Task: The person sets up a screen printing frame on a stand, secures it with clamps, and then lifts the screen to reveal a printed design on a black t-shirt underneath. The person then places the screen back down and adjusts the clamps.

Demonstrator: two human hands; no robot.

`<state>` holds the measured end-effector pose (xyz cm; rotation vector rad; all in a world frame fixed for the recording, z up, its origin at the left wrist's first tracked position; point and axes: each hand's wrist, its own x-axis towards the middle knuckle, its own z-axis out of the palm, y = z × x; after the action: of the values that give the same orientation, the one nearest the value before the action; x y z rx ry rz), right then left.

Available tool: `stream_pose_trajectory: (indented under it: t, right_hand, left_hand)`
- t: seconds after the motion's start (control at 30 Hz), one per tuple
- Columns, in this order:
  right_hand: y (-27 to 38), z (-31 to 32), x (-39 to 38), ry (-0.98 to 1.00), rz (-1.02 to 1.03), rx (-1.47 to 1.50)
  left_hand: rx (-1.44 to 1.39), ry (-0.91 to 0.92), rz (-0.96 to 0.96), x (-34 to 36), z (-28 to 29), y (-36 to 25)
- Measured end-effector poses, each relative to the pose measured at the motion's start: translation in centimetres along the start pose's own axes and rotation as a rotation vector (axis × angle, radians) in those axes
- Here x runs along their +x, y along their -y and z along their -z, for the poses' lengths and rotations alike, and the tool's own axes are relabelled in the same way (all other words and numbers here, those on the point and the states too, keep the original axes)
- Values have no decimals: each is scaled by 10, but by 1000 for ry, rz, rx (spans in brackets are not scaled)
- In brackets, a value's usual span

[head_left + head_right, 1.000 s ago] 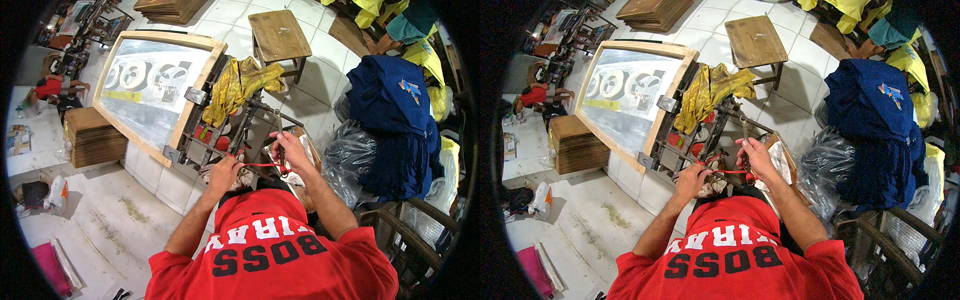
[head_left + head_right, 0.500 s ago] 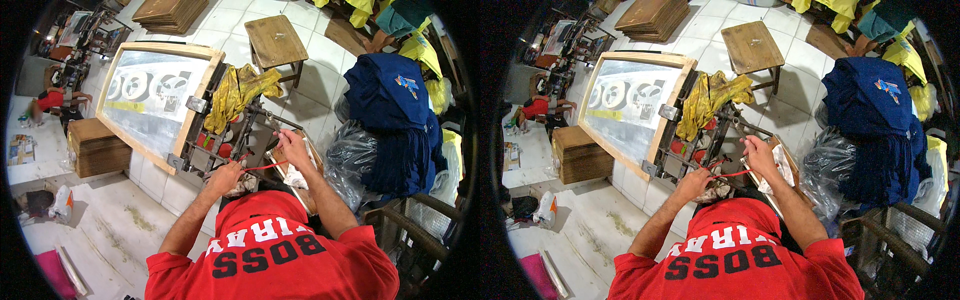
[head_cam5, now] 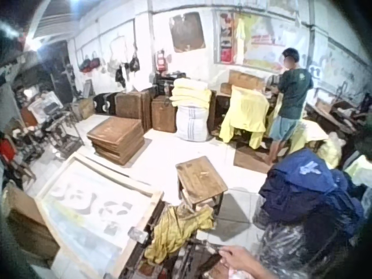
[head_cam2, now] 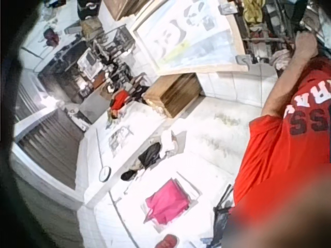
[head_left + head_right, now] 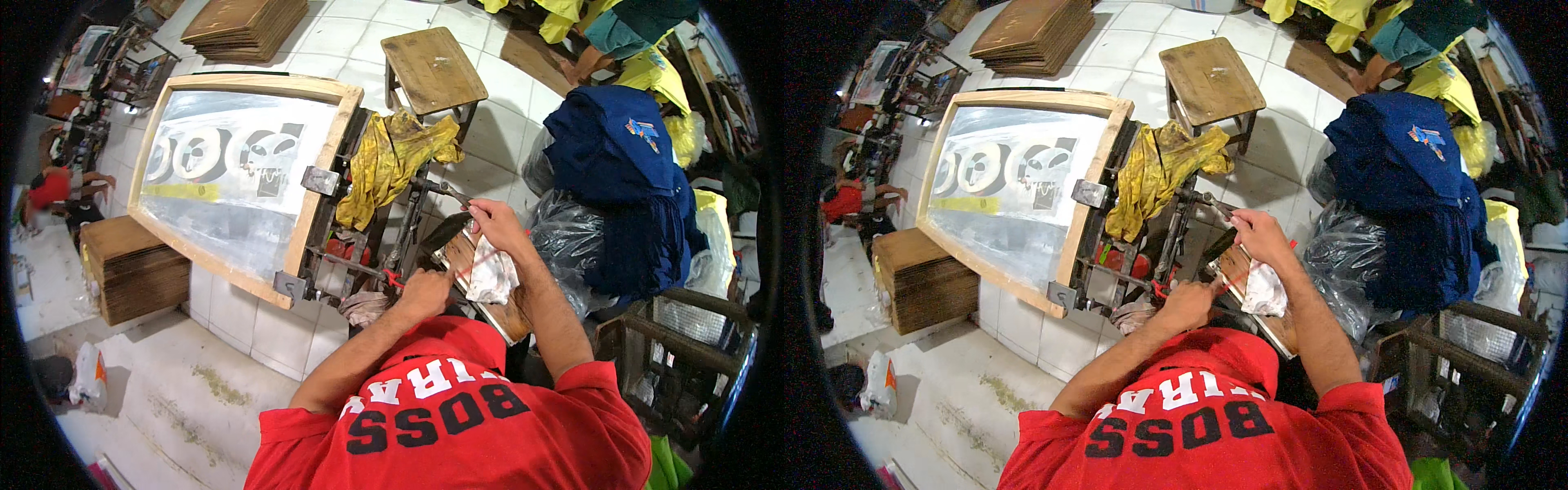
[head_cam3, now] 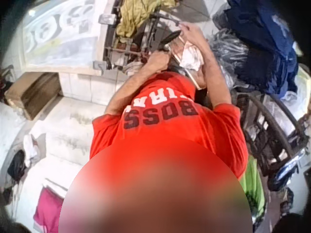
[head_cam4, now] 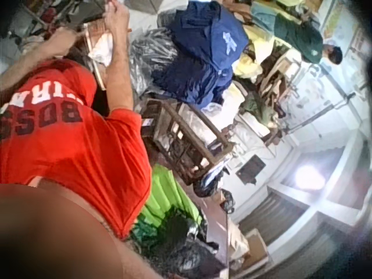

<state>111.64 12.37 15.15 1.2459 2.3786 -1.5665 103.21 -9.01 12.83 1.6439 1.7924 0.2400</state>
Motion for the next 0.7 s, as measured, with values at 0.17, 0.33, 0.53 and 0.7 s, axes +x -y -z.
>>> stream_pose_trajectory:
  t: [0.17,0.33,0.53,0.7]
  right_hand:
    - [12,7,3,32,-9,-82]
    - [13,-27,-13,-91,-180,110]
    - [41,-116,-23,-363,-392,831]
    - [91,-197,26,-724,-321,1217]
  left_hand:
    - [-419,110,-220,-32,10,14]
    - [-413,48,-371,-74,27,52]
    - [-641,-116,-274,-110,37,100]
    - [-987,-211,133,-104,54,144]
